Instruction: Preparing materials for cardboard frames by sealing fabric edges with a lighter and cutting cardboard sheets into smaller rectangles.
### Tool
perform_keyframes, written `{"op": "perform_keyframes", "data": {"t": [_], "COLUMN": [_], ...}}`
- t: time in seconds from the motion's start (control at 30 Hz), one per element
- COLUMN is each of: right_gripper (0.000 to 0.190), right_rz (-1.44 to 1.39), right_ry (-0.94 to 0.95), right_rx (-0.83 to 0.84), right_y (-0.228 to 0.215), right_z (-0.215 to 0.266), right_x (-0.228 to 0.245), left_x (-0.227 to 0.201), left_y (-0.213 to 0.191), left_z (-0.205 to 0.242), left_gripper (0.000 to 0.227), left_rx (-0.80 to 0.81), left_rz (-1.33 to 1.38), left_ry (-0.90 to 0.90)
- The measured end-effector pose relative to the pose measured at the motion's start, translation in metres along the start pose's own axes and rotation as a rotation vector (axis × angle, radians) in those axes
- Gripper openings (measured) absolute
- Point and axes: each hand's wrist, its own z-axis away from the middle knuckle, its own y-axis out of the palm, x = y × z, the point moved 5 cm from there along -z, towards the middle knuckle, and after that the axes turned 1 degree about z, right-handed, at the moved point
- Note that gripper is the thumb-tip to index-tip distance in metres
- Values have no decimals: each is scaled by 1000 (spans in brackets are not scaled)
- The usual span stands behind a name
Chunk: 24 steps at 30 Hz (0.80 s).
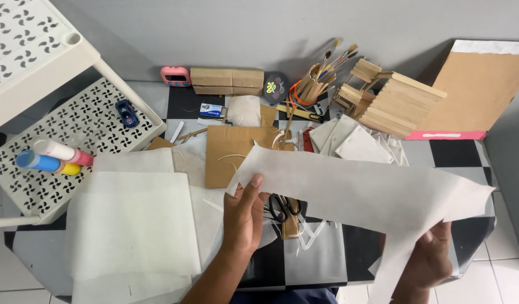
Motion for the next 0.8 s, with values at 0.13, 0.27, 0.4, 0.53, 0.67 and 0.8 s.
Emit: {"op": "perform_keyframes", "data": {"t": [0.13,0.27,0.4,0.53,0.67,0.8], "right_gripper": [45,54,30,39,50,49], "right_rz": [97,348,677,646,570,598], "right_ry": [7,134,407,595,642,617], "right_rx": [-136,-276,-365,-433,-403,-415], "right_y": [-1,-40,-23,15,22,20], "right_z": [-3,7,7,1,1,1], "right_x": [-2,-28,-47,-54,-66,-69], "left_x": [-65,-95,-114,-112,-89,-88], "left_y": [34,21,-1,-34,-69,-67], "left_z": [29,26,7,-4,-16,-9], "left_gripper": [55,52,55,53,36,39], "left_rx": [193,36,-159,-292,-321,-300], "left_rz": [-341,-425,-299,-29,145,72], "left_ry": [460,551,481,241,-32,-27]}}
